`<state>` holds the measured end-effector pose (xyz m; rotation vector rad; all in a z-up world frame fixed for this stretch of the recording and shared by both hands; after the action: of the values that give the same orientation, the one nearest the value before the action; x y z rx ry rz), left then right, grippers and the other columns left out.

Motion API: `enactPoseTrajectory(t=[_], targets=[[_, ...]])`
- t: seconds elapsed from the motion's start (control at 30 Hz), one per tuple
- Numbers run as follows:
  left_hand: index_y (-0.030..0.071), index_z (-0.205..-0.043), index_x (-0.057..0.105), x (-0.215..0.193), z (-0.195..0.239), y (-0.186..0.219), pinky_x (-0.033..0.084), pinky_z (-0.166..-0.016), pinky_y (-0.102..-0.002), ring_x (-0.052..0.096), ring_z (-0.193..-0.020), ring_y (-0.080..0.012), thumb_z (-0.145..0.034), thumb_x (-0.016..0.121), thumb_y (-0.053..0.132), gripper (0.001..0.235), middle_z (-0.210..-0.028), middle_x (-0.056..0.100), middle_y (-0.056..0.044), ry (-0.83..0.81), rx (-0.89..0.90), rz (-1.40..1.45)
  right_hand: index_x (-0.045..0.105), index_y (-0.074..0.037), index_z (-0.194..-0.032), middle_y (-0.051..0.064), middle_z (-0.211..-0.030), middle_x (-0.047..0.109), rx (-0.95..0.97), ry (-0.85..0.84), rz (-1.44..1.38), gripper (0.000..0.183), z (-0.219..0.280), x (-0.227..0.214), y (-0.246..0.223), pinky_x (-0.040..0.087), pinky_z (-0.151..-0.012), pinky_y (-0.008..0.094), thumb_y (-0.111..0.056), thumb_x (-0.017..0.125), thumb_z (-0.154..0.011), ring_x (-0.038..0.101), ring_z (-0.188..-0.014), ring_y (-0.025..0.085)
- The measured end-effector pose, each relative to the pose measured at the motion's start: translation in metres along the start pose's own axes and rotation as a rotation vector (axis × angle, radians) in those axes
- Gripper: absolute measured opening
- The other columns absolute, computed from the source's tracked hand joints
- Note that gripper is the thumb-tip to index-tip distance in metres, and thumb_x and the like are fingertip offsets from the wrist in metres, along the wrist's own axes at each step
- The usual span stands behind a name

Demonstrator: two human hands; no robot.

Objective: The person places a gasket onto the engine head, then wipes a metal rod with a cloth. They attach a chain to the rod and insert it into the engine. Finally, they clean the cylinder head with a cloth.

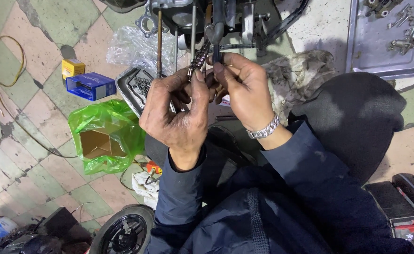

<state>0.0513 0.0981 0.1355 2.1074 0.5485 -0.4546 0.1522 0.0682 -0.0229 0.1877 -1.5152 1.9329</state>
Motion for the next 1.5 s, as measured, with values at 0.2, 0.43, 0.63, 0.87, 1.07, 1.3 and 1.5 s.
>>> enactPoseTrajectory(t=[0.2,0.43,0.63,0.87,1.07,1.3,1.5], targets=[[0.003,-0.086,0.074,0.001,0.0,-0.002,0.045,-0.046,-0.025,0.055,-0.049,-0.0163,-0.085,0.082,0.004,0.008,-0.059,0.061,-0.007,-0.004,-0.006,0.012,0.065,0.005,-0.115,0.017,-0.078,0.069,0.086,0.008,-0.161,0.018,0.001,0.003,0.005,0.059,-0.049,0.029,-0.006,0.055,-0.104,0.071,-0.062,0.024],[0.003,-0.086,0.074,0.001,-0.001,-0.002,0.045,-0.046,-0.024,0.056,-0.049,-0.0155,-0.086,0.081,0.005,0.008,-0.059,0.062,-0.007,-0.008,-0.004,0.014,0.068,0.004,-0.11,0.017,-0.078,0.069,0.062,0.012,-0.177,0.015,-0.008,-0.012,0.032,0.06,-0.047,0.031,-0.007,0.059,-0.103,0.072,-0.061,0.027],[0.001,-0.086,0.074,0.0,-0.002,0.0,0.044,-0.046,-0.025,0.055,-0.049,-0.0161,-0.084,0.082,0.002,0.008,-0.059,0.061,-0.007,-0.004,0.034,0.002,0.068,0.005,-0.106,0.016,-0.075,0.068,-0.003,-0.002,-0.016,0.012,-0.005,-0.004,0.004,0.057,-0.046,0.029,-0.004,0.06,-0.102,0.07,-0.058,0.024],[0.003,-0.087,0.075,0.005,0.003,0.015,0.046,-0.046,-0.027,0.056,-0.049,-0.0156,-0.083,0.082,0.003,0.007,-0.06,0.063,-0.005,0.005,0.1,-0.043,0.073,-0.002,-0.103,0.008,-0.069,0.07,-0.175,0.015,0.415,0.011,0.003,-0.004,-0.024,0.053,-0.053,0.025,-0.007,0.063,-0.103,0.062,-0.06,0.011],[0.003,-0.087,0.075,0.004,0.004,0.02,0.045,-0.047,-0.027,0.055,-0.049,-0.0149,-0.084,0.081,0.005,0.007,-0.059,0.062,-0.004,-0.005,0.108,-0.045,0.074,-0.005,-0.102,0.004,-0.067,0.071,-0.185,0.028,0.474,0.013,0.008,0.005,-0.045,0.053,-0.062,0.025,-0.008,0.062,-0.101,0.06,-0.064,0.006],[0.001,-0.087,0.075,0.001,0.005,0.016,0.044,-0.045,-0.026,0.054,-0.048,-0.0156,-0.084,0.08,0.002,0.006,-0.058,0.06,-0.006,-0.018,0.102,-0.026,0.073,-0.004,-0.098,0.004,-0.063,0.068,-0.177,0.044,0.492,0.014,0.008,-0.001,-0.036,0.049,-0.061,0.024,-0.01,0.061,-0.102,0.056,-0.063,0.008],[0.001,-0.088,0.075,0.001,0.006,0.018,0.044,-0.044,-0.027,0.055,-0.048,-0.0161,-0.085,0.081,0.003,0.007,-0.058,0.06,-0.006,-0.015,0.092,-0.028,0.073,-0.003,-0.099,0.005,-0.062,0.069,-0.162,0.042,0.474,0.015,0.008,0.002,-0.038,0.048,-0.055,0.021,-0.009,0.06,-0.102,0.058,-0.052,0.008]])
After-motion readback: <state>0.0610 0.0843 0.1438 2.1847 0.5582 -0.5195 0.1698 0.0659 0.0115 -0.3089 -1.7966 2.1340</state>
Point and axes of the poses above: each hand's wrist, its own z-axis away from the middle knuckle, its own x-axis out of the palm, y = z × x, the point moved 7 cm from there along -z, towards the middle knuckle
